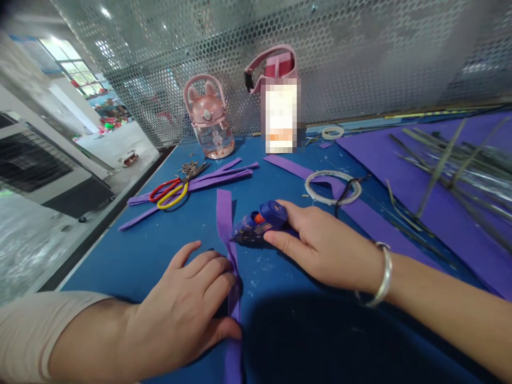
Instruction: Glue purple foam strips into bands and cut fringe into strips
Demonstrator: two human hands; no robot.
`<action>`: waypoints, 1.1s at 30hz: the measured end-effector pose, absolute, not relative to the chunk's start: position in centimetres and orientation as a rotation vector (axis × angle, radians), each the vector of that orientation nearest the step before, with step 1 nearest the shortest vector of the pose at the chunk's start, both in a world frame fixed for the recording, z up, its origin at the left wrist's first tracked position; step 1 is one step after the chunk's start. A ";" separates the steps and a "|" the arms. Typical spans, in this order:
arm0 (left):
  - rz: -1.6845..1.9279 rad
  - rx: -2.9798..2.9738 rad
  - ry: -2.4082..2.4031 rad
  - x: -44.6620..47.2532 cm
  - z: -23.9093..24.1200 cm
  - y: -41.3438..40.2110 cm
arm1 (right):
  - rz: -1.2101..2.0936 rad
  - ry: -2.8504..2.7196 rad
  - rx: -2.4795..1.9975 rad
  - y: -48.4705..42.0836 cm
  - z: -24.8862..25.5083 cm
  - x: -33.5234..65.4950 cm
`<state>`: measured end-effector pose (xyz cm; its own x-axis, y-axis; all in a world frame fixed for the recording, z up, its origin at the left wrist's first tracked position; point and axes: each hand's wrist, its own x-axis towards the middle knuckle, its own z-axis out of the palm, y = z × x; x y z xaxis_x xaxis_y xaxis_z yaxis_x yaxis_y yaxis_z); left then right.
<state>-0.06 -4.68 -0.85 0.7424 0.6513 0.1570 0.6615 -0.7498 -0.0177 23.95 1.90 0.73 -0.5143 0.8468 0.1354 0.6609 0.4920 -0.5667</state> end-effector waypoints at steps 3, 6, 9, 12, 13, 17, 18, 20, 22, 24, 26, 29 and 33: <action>-0.190 -2.802 -1.098 0.0 -0.7 -4.7 | 0.649 -2.337 -1.271 2.0 0.9 23.8; -0.166 -2.728 -1.065 0.1 -0.7 -4.9 | 0.665 -2.324 -1.294 2.1 1.1 23.7; -0.133 -2.684 -0.975 0.1 -0.9 -5.2 | 0.678 -2.316 -1.301 2.1 1.1 23.7; -0.102 -2.667 -0.931 0.1 -1.2 -5.4 | 0.680 -2.310 -1.309 2.1 1.1 23.7; -0.089 -2.666 -0.939 0.1 -1.2 -5.4 | 0.683 -2.312 -1.310 2.1 1.1 23.7; -0.050 -2.703 -0.960 0.1 -1.1 -5.3 | 0.682 -2.306 -1.309 2.0 1.1 23.8; -0.050 -2.715 -0.956 0.1 -1.1 -5.2 | 0.677 -2.303 -1.306 2.0 1.1 23.8; -0.061 -2.738 -0.956 0.2 -0.9 -5.0 | 0.671 -2.298 -1.295 2.0 1.1 23.8; -0.093 -2.770 -0.965 0.3 -0.8 -4.6 | 0.664 -2.309 -1.285 2.0 1.1 23.7; -0.137 -2.816 -0.988 0.5 -0.8 -4.1 | 0.646 -2.338 -1.295 2.0 1.2 23.6; -0.166 -2.850 -1.012 0.7 -0.8 -3.6 | 0.617 -2.361 -1.312 2.0 1.2 23.5; -0.157 -2.863 -1.065 0.7 -0.7 -3.2 | 0.567 -2.352 -1.277 1.9 1.2 23.5; -0.129 -2.864 -1.143 0.3 -0.2 -3.5 | 0.533 -2.348 -1.220 2.0 0.9 23.6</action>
<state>0.31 -3.53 -0.24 0.7224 0.6845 0.0978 0.6891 -0.7244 -0.0199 23.57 1.97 0.95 -0.5146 0.8330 0.2030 0.6638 0.5370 -0.5206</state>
